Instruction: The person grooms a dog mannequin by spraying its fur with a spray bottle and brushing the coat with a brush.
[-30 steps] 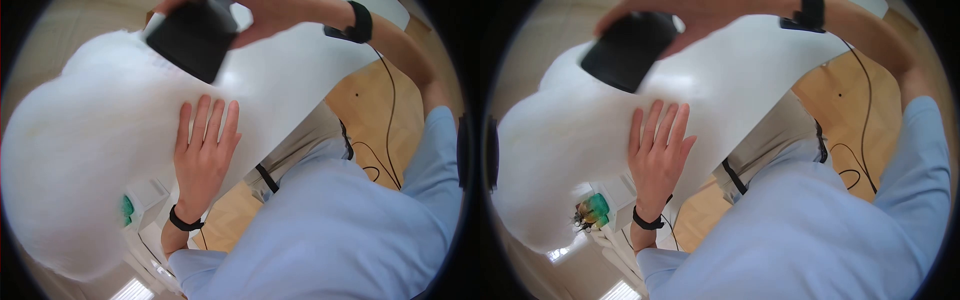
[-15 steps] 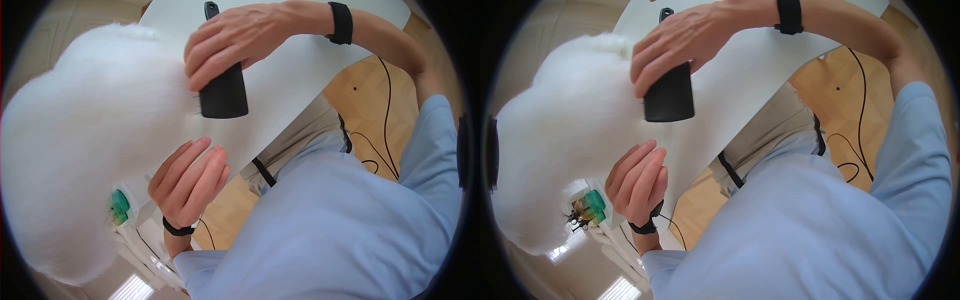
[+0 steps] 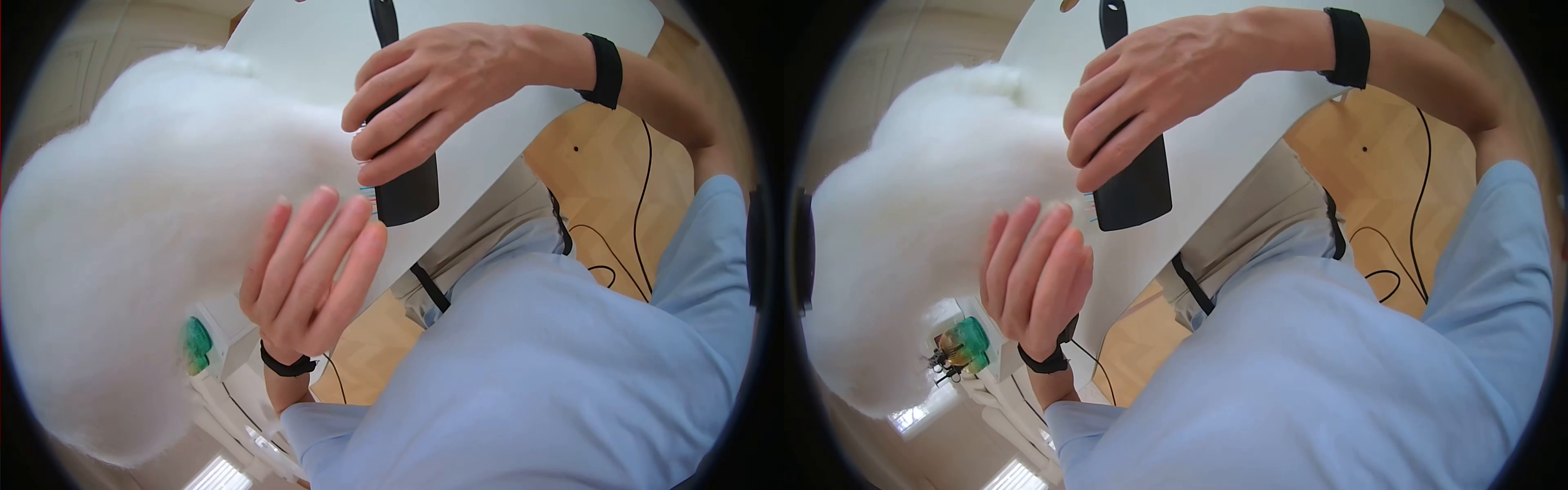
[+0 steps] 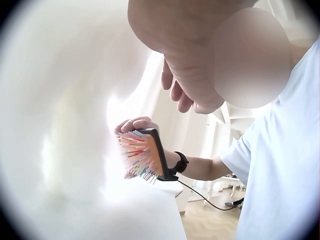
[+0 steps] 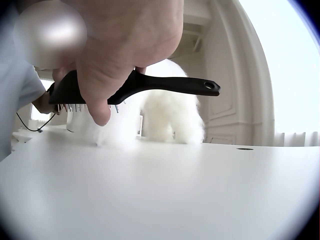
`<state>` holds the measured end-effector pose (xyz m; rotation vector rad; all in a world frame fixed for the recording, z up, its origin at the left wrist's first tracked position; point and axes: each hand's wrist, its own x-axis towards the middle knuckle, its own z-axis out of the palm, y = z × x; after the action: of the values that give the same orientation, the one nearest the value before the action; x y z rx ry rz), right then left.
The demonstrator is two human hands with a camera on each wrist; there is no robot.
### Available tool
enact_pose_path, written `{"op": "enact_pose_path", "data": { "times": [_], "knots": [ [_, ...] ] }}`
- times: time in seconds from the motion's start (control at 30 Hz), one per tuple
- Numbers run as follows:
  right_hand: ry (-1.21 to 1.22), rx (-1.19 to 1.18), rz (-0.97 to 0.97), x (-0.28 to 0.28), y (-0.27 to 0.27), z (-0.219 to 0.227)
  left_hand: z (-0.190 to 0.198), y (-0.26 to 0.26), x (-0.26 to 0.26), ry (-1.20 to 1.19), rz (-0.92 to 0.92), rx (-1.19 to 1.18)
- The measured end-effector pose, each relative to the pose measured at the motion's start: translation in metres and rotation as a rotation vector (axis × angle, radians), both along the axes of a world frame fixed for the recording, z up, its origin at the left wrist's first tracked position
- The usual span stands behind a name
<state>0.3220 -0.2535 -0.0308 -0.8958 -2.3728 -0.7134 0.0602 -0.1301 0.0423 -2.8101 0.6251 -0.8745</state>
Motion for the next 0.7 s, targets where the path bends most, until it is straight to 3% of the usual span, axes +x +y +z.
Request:
{"op": "enact_pose_path", "data": {
  "times": [0.2, 0.27, 0.4, 0.47, 0.63, 0.7],
  "knots": [
    [-0.008, -0.201, -0.073, -0.006, -0.011, -0.008, -0.016, 0.009, 0.012, -0.067, 0.095, -0.102],
    [0.083, -0.401, -0.056, -0.006, -0.015, -0.007, -0.017, 0.008, 0.013, -0.026, 0.227, 0.158],
    [0.125, -0.507, -0.036, -0.004, -0.028, -0.002, -0.018, -0.003, 0.019, 0.058, 0.360, 0.218],
    [0.138, -0.473, -0.060, -0.001, -0.033, 0.004, -0.014, -0.005, 0.026, 0.275, 0.384, 0.057],
    [0.328, -0.196, -0.065, 0.015, -0.024, 0.026, -0.035, -0.002, 0.028, 0.458, 0.364, 0.050],
    [0.412, -0.026, -0.046, 0.024, -0.008, 0.029, -0.032, -0.007, 0.023, 0.792, 0.335, 0.117]
  ]
}}
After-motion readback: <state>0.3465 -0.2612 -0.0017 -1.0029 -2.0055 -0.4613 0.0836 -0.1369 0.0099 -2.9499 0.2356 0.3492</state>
